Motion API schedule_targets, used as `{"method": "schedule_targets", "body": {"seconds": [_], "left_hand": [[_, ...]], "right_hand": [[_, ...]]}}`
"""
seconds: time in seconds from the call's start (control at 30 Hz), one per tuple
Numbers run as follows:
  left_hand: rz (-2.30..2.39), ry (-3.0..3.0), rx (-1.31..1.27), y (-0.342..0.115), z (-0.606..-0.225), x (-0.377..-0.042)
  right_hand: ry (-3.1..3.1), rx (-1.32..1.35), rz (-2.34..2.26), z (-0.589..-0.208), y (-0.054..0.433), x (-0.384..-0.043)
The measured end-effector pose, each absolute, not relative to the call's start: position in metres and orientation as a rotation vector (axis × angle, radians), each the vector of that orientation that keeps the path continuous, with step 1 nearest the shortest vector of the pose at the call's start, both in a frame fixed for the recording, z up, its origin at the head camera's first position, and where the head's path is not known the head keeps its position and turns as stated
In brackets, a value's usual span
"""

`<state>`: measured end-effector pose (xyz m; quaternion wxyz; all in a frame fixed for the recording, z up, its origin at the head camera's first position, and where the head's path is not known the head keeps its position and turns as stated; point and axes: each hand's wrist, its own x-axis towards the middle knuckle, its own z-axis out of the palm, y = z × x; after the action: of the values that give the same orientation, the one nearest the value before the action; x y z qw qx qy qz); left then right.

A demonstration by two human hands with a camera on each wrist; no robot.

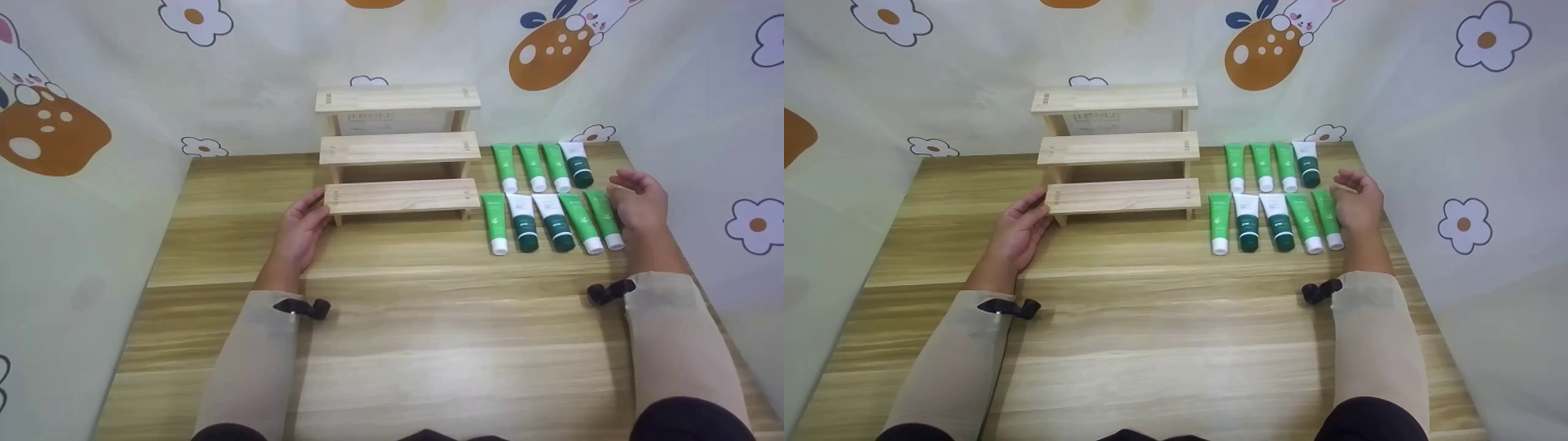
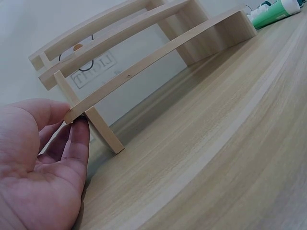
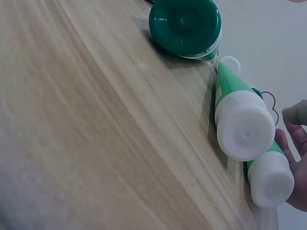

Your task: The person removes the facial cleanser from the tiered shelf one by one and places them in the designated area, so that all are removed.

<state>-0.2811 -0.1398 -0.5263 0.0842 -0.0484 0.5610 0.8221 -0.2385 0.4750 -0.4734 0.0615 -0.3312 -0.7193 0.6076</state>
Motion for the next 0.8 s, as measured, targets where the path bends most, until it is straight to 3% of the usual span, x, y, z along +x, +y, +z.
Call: {"method": "schedule_targets", "body": {"seconds": [0.4,0.8], "left_hand": [[2.463,1.657,-0.163,-0.139,-0.526,-0.281],[2.479,1.651,-0.164,-0.138,-0.526,-0.281]], "right_hand": [[-2.190,-0.891,1.821,-0.453,0.459,-0.236],[-2.185,-0.661,1.797,-0.438,0.412,-0.246]]}}
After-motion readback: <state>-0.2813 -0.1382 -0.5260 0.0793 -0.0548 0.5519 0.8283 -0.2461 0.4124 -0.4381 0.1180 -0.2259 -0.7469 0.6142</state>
